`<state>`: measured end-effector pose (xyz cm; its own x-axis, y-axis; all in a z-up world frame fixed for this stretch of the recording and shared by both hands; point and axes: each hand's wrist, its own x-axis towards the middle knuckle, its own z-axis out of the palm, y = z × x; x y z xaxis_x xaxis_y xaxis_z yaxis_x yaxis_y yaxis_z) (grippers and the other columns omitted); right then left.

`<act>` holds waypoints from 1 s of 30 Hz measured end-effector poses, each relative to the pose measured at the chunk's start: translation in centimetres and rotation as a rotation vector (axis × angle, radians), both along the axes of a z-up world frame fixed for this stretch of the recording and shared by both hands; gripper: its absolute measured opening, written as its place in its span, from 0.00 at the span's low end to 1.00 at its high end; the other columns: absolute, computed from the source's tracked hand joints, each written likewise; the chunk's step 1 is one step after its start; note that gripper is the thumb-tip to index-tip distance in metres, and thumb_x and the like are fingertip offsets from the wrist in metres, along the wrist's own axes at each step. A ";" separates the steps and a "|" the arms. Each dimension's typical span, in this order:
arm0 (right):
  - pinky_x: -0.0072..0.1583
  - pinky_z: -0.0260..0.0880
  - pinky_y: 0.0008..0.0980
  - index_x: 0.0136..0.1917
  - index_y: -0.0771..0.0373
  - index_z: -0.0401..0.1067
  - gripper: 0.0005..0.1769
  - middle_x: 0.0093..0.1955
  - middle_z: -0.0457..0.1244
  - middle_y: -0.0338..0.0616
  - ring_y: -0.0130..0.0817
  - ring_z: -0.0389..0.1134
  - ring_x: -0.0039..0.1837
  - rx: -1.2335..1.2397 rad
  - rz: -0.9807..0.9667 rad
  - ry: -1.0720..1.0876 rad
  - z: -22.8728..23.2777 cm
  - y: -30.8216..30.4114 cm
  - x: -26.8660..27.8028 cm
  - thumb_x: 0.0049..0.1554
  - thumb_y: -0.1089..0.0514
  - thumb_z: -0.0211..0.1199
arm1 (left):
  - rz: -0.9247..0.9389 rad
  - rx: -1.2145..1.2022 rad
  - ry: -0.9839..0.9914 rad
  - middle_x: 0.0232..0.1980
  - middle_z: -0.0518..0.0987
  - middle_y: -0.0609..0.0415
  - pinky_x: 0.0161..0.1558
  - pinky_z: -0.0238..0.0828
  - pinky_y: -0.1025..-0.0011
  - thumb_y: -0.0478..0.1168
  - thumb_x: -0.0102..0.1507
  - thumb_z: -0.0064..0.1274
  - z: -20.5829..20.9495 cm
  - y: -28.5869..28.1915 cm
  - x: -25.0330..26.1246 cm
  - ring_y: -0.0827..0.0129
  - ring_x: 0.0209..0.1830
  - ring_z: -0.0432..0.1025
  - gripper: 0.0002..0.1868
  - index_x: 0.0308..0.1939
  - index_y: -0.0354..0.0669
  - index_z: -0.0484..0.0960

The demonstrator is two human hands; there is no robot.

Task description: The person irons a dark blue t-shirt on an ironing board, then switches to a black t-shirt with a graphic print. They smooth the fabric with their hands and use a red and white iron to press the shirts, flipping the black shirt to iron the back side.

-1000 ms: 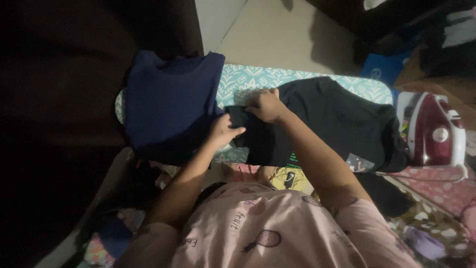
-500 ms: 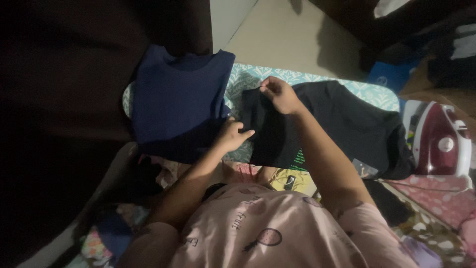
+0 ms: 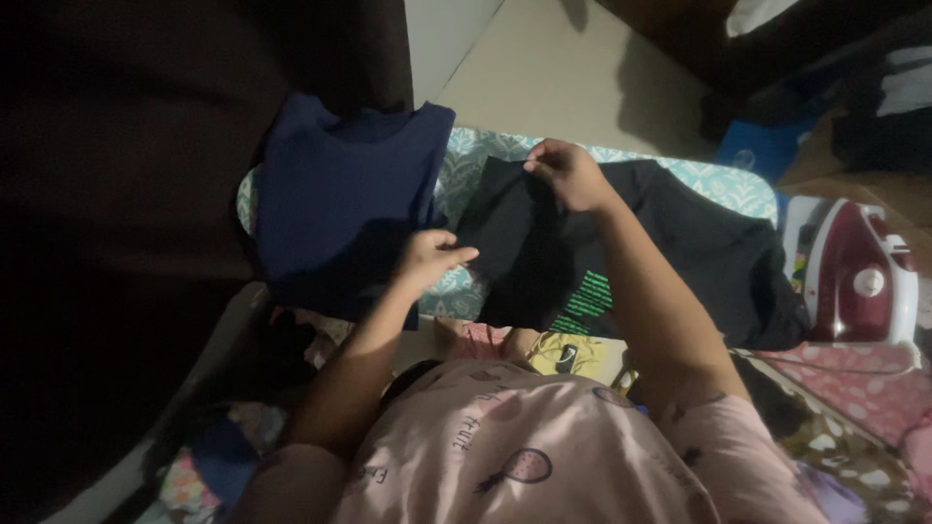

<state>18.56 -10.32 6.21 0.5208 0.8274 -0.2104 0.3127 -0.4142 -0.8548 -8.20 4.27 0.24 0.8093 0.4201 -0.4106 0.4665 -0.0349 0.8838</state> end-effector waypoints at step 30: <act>0.54 0.71 0.45 0.55 0.63 0.75 0.13 0.49 0.70 0.57 0.51 0.73 0.51 -0.325 -0.225 -0.384 -0.9 -7.7 2.6 0.60 0.55 0.65 | 0.241 0.134 -0.041 0.16 0.73 0.56 0.20 0.65 0.74 0.51 0.59 0.68 0.1 -0.3 0.9 0.73 0.16 0.72 0.25 0.20 0.38 0.73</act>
